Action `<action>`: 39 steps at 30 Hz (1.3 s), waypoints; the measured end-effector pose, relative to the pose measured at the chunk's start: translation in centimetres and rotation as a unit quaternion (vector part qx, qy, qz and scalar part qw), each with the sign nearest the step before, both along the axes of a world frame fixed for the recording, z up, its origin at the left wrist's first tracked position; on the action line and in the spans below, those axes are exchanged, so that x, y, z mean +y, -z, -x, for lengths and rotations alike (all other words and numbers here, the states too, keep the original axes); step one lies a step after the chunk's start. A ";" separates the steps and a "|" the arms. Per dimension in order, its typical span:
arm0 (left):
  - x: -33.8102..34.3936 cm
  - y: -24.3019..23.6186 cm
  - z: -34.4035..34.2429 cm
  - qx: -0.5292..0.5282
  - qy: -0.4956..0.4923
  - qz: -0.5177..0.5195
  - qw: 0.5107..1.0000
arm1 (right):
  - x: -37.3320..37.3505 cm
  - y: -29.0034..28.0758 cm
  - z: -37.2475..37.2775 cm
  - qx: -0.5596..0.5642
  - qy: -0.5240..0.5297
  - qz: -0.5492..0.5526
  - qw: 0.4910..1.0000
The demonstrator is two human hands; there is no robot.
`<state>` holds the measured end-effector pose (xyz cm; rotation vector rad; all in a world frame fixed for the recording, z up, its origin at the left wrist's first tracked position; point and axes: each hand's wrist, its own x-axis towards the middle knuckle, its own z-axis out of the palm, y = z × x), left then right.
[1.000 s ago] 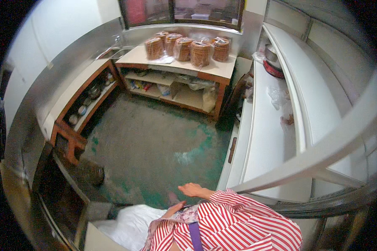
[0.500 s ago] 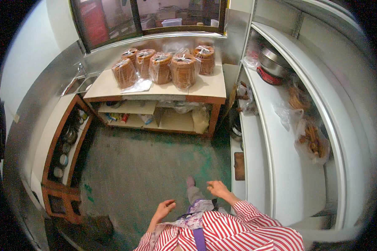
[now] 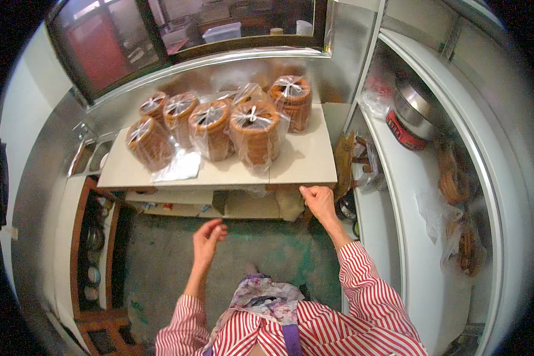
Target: The person repeatedly picks up stacks of ring-shaped bread from a display counter, carries them to a stainless steel table, and places them down. The person also wipes the table surface with a cloth and moves a calculator and plastic bags.
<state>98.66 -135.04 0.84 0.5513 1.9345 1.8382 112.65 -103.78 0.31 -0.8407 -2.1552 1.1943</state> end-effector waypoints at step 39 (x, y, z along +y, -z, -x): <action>34.3 -7.2 31.4 0.507 0.413 0.281 0.702 | 32.5 -6.1 35.2 -0.131 0.016 -0.243 0.961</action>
